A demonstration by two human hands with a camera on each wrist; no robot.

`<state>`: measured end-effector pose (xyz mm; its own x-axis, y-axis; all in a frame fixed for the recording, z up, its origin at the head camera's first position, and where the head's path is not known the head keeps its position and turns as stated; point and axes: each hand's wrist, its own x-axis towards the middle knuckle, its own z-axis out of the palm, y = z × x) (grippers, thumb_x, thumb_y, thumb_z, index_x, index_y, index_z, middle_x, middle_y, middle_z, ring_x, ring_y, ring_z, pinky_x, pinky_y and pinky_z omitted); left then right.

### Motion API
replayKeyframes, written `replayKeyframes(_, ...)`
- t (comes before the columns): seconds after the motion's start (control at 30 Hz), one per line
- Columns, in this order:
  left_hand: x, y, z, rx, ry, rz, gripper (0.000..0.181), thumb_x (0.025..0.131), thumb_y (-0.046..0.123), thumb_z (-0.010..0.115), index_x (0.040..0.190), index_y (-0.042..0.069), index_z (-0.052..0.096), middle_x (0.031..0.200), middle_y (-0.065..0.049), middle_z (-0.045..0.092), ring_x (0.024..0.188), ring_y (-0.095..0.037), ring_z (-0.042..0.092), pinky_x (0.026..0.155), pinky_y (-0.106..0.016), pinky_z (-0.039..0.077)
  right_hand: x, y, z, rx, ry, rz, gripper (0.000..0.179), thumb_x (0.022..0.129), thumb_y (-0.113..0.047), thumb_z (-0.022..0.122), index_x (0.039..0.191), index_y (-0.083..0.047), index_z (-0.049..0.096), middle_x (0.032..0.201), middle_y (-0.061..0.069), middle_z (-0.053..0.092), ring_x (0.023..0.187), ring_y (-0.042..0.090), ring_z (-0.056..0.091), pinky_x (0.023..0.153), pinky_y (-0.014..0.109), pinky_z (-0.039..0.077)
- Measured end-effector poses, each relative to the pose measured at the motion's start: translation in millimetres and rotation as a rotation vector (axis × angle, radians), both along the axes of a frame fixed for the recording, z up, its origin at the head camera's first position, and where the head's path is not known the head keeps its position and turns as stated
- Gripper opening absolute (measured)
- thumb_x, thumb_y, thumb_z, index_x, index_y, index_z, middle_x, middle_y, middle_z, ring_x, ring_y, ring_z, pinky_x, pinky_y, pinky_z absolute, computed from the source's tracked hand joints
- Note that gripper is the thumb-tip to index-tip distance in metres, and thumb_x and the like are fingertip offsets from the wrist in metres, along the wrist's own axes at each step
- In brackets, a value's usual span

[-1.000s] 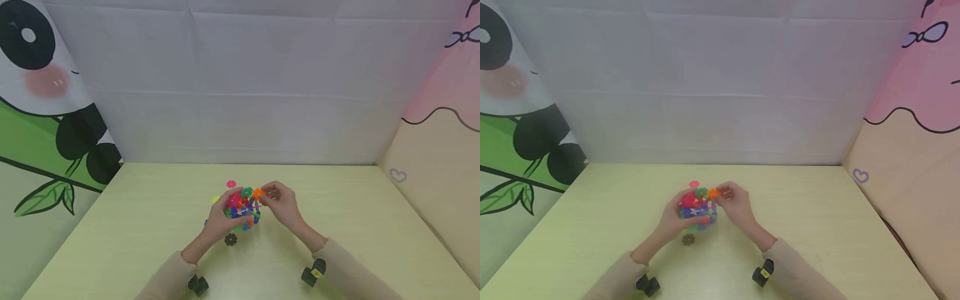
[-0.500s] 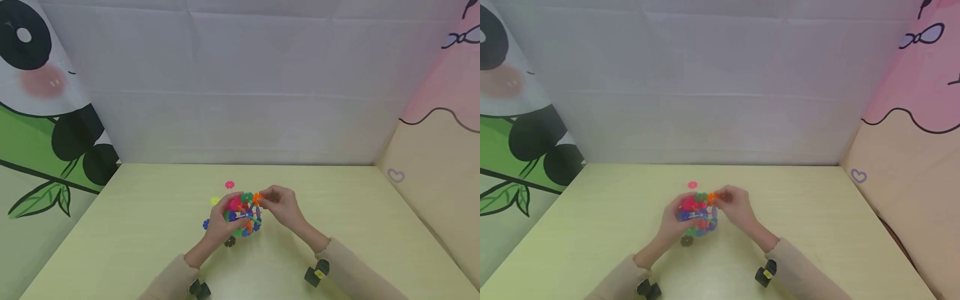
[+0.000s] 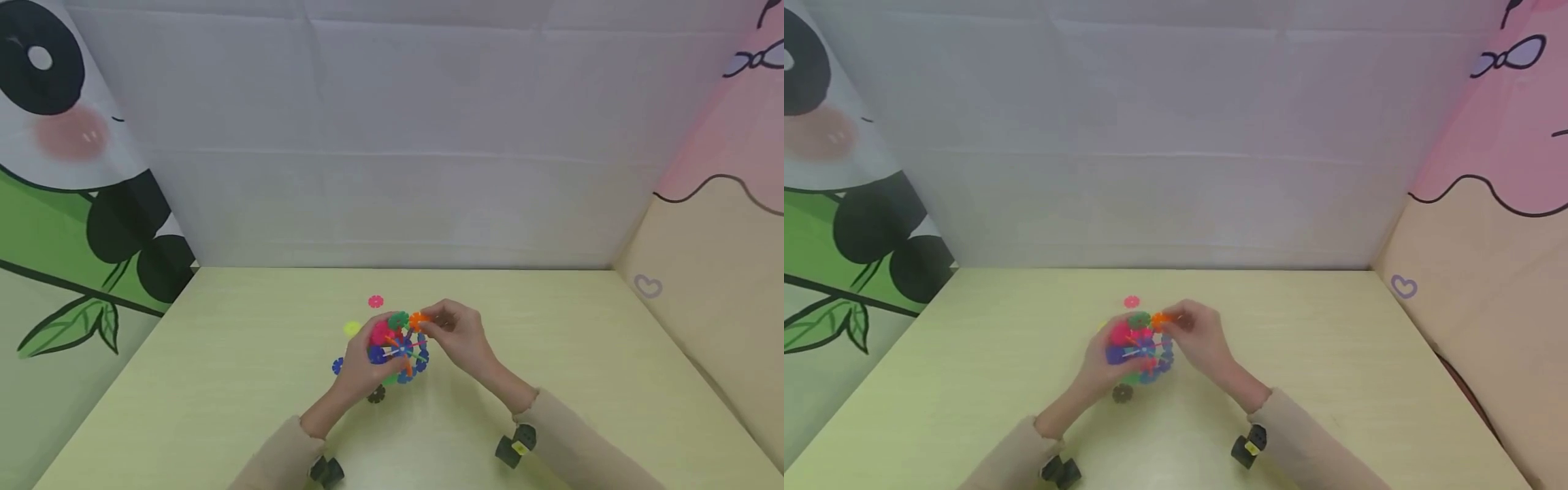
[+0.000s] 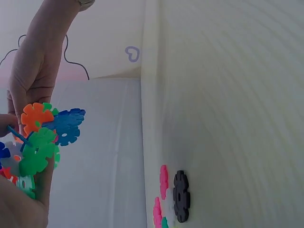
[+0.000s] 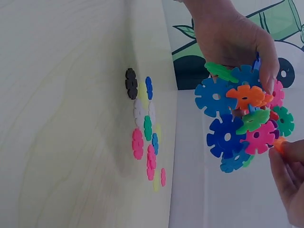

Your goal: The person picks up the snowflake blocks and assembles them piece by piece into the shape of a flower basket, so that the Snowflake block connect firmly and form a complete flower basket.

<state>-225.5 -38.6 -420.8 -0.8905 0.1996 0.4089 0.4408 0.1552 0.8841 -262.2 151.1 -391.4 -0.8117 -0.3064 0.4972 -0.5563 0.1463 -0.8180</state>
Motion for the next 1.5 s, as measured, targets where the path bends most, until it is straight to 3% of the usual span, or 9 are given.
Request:
replayKeyframes(0.1,-0.1,0.7,1.5,0.043,0.019,-0.005,0.056,0.078,0.0,0.071,0.13,-0.001,0.049,0.116,-0.023,0.059,0.105,-0.032,0.059,0.081,-0.032,0.053,0.3,0.6,2.3,0.0,0.001,0.002,0.012,0.082,0.008,0.069,0.093,0.006,0.067,0.087,0.015,0.069,0.072,0.033,0.067,0.066,0.028,0.056)
replayKeyframes(0.3,3.1,1.3,4.2,0.104,-0.009,-0.015,0.052,0.079,-0.003,0.071,0.127,-0.004,0.05,0.115,-0.026,0.058,0.106,-0.039,0.057,0.081,-0.03,0.053,0.7,2.8,5.6,0.033,-0.019,0.029,0.01,0.081,0.009,0.07,0.091,0.006,0.067,0.086,0.014,0.069,0.071,0.022,0.068,0.065,0.029,0.056)
replayKeyframes(0.57,5.7,2.9,3.4,0.122,-0.006,-0.019,0.05,0.078,-0.006,0.07,0.125,-0.005,0.051,0.114,-0.026,0.059,0.104,-0.041,0.058,0.08,-0.03,0.053,-0.2,4.8,10.9,0.068,-0.074,0.075,0.011,0.082,0.008,0.069,0.093,0.008,0.068,0.087,0.016,0.069,0.074,0.033,0.068,0.067,0.029,0.056)
replayKeyframes(0.67,5.3,1.9,3.3,0.138,0.012,-0.026,0.051,0.077,-0.007,0.07,0.125,-0.005,0.051,0.114,-0.024,0.059,0.104,-0.038,0.059,0.08,-0.031,0.053,-0.5,3.8,12.1,0.064,-0.093,0.074,0.011,0.082,0.007,0.069,0.093,0.009,0.068,0.087,0.017,0.069,0.074,0.032,0.068,0.067,0.029,0.056)
replayKeyframes(0.87,4.1,-0.2,4.5,0.168,0.028,-0.049,0.053,0.077,-0.007,0.068,0.126,-0.007,0.049,0.113,-0.026,0.058,0.103,-0.047,0.056,0.079,-0.032,0.054,-0.8,0.0,9.0,0.014,-0.064,0.06,0.012,0.081,0.009,0.07,0.093,0.009,0.068,0.086,0.017,0.069,0.073,0.027,0.069,0.067,0.03,0.056)
replayKeyframes(1.03,4.9,-2.2,5.8,0.151,0.02,-0.029,0.052,0.076,-0.008,0.068,0.125,-0.007,0.05,0.112,-0.025,0.059,0.102,-0.041,0.059,0.079,-0.032,0.053,-2.0,-2.3,6.0,0.004,-0.073,0.07,0.012,0.081,0.009,0.07,0.092,0.009,0.068,0.086,0.017,0.069,0.073,0.028,0.069,0.067,0.031,0.056)
replayKeyframes(1.27,6.5,-3.9,5.8,0.063,0.014,-0.017,0.052,0.075,-0.008,0.072,0.123,-0.003,0.054,0.11,-0.02,0.063,0.1,-0.034,0.061,0.081,-0.033,0.053,1.0,-1.1,8.6,0.084,-0.141,0.06,0.01,0.081,0.008,0.07,0.091,0.009,0.069,0.085,0.016,0.069,0.069,0.026,0.067,0.065,0.028,0.056)
replayKeyframes(1.5,1.3,-8.0,6.7,0.062,-0.078,-0.014,0.053,0.078,-0.002,0.073,0.127,0.001,0.052,0.114,-0.022,0.059,0.103,-0.033,0.06,0.08,-0.033,0.053,-5.8,1.5,5.6,0.104,-0.107,0.072,0.016,0.084,0.001,0.07,0.099,0.006,0.068,0.094,0.016,0.069,0.074,0.028,0.068,0.068,0.028,0.056)
